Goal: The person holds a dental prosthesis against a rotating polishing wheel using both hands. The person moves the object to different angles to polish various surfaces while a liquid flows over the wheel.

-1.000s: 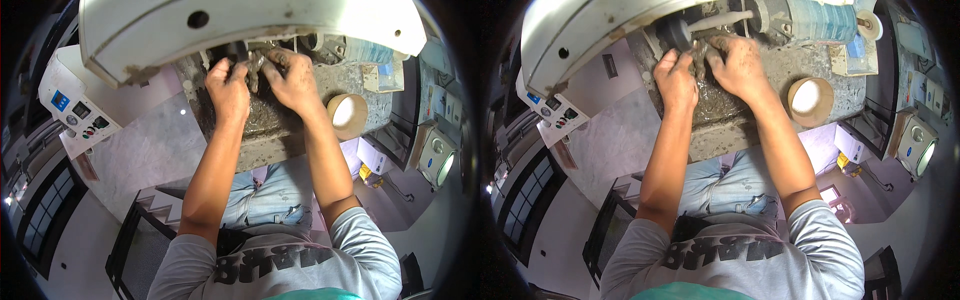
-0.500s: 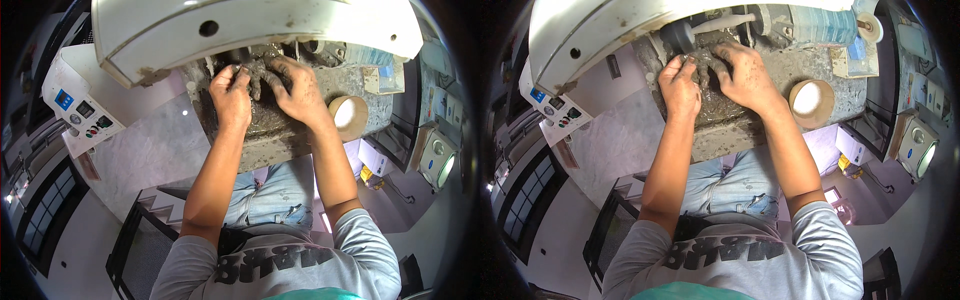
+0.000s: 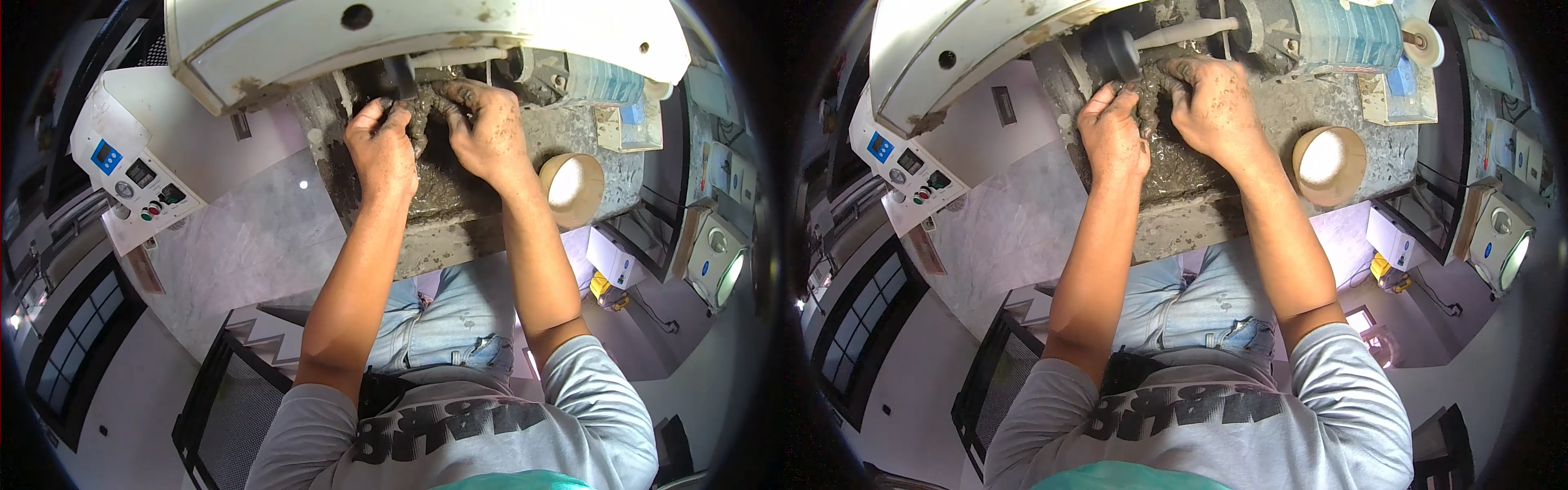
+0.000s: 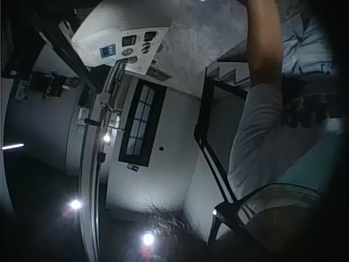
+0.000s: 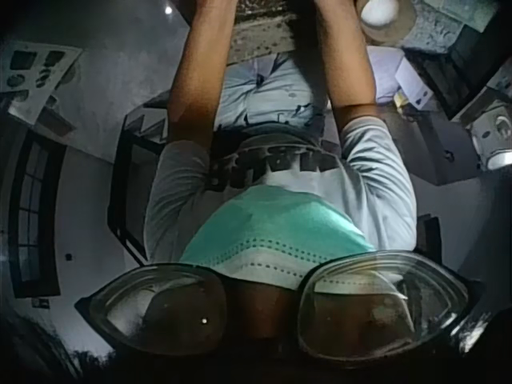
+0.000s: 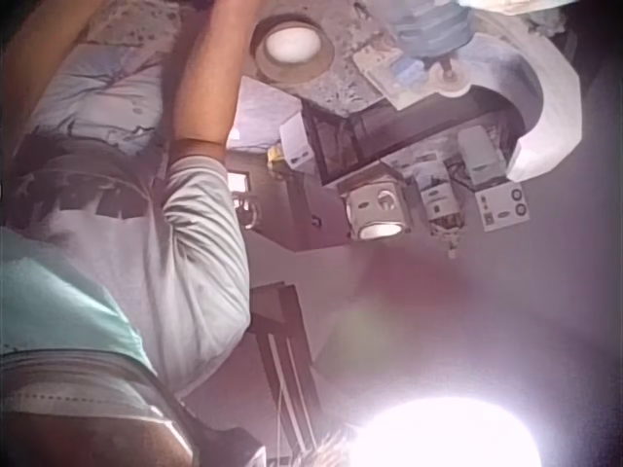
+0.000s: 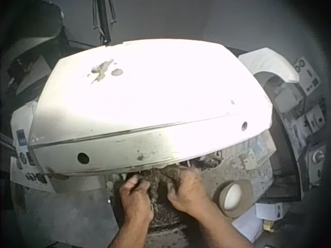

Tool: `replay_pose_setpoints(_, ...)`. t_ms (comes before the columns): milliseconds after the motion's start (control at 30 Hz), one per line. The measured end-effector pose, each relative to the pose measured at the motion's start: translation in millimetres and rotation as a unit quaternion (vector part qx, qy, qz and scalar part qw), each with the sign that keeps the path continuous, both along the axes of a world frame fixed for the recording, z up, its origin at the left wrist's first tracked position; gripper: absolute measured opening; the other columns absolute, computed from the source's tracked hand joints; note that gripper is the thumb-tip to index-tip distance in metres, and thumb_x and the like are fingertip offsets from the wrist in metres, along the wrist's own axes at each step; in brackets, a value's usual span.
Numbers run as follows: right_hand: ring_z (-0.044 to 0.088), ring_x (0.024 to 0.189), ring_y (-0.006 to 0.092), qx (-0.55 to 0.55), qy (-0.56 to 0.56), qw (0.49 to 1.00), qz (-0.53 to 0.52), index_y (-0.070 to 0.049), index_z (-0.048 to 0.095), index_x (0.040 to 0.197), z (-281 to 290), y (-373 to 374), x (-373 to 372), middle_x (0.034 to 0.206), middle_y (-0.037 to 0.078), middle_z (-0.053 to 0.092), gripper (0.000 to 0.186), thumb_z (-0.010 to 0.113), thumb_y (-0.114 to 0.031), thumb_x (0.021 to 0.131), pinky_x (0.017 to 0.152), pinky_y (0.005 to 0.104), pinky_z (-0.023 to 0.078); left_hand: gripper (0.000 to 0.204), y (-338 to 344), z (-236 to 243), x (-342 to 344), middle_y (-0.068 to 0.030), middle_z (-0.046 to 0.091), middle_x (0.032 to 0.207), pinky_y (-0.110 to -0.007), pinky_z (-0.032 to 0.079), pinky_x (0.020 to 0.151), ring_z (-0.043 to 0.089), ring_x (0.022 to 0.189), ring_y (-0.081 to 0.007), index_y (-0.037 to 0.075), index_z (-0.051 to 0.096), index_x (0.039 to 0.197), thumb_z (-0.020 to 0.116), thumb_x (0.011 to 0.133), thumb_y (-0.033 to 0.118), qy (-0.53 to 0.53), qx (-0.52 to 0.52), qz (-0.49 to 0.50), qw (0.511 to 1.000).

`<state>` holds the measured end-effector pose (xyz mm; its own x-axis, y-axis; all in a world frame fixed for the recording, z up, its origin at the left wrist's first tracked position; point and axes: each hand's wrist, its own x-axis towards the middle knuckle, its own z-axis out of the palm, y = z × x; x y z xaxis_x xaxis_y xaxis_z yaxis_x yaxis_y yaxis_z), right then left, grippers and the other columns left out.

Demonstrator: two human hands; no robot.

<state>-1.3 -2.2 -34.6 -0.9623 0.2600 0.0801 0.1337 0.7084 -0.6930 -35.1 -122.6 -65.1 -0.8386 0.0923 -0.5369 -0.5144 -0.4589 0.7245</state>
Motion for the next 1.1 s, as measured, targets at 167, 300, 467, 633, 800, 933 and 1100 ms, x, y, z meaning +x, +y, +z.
replay_pose_setpoints(167,0.068,0.085,0.0379,-0.036,0.016,0.999,-0.023,0.004,0.07,0.1,0,-3,-1,0.092,0.024,0.069,0.031,0.058,0.002,0.072,0.08,0.0405,0.054,0.011,0,-2,1,-0.0031,0.061,0.073,-0.023,0.038,0.041,0.05,0.053,-0.007,-0.001,0.063,0.082,0.056,0.086,-0.008,0.019,0.01,-0.01,1.0)
replay_pose_setpoints(300,0.068,0.086,0.0373,-0.021,0.01,1.0,-0.019,0.004,0.07,0.1,4,-4,2,0.093,0.024,0.069,0.031,0.057,0.002,0.072,0.081,0.0395,0.054,0.012,-1,3,5,-0.0122,0.068,0.087,-0.026,0.054,0.065,0.064,0.071,-0.0153,-0.007,0.065,0.092,0.055,0.088,-0.009,0.02,0.0,-0.018,1.0)
replay_pose_setpoints(467,0.069,0.088,0.037,-0.047,-0.005,0.998,-0.048,0.003,0.07,0.1,3,-9,0,0.092,0.024,0.069,0.029,0.06,-0.002,0.074,0.083,0.0399,0.054,0.011,-2,5,1,-0.0113,0.068,0.085,-0.026,0.054,0.063,0.064,0.069,-0.015,-0.007,0.065,0.091,0.055,0.087,-0.009,0.003,-0.015,-0.019,1.0)
replay_pose_setpoints(633,0.069,0.087,0.0371,-0.047,-0.016,0.997,-0.057,0.003,0.071,0.099,1,-3,1,0.091,0.023,0.069,0.027,0.061,-0.003,0.075,0.083,0.0402,0.054,0.009,3,13,2,-0.0034,0.059,0.069,-0.024,0.034,0.039,0.046,0.048,-0.007,-0.001,0.062,0.081,0.057,0.086,-0.007,-0.012,-0.024,-0.021,0.999)
replay_pose_setpoints(800,0.071,0.087,0.0339,-0.047,-0.037,0.998,-0.032,0.004,0.07,0.101,15,-6,1,0.091,0.025,0.069,0.024,0.063,-0.005,0.08,0.078,0.0356,0.054,0.007,1,12,-2,-0.0048,0.06,0.071,-0.025,0.036,0.039,0.05,0.05,-0.0095,-0.002,0.061,0.081,0.058,0.084,-0.007,-0.021,-0.005,-0.002,1.0)
replay_pose_setpoints(933,0.068,0.086,0.0387,-0.085,-0.039,0.993,-0.068,0.001,0.071,0.099,2,-10,-4,0.088,0.025,0.068,0.023,0.062,-0.007,0.079,0.08,0.0413,0.054,0.006,3,6,-6,-0.007,0.061,0.072,-0.025,0.035,0.038,0.051,0.048,-0.0117,-0.002,0.061,0.081,0.058,0.084,-0.006,-0.029,-0.006,0.023,0.999)
replay_pose_setpoints(1100,0.067,0.081,0.0412,-0.089,-0.038,0.994,-0.055,0.002,0.071,0.092,6,-9,-5,0.082,0.025,0.067,0.019,0.063,-0.01,0.08,0.077,0.0439,0.053,0.006,-3,1,-7,-0.0067,0.061,0.071,-0.029,0.038,0.036,0.054,0.05,-0.0132,-0.001,0.061,0.08,0.059,0.083,-0.006,-0.054,0.01,0.016,0.998)
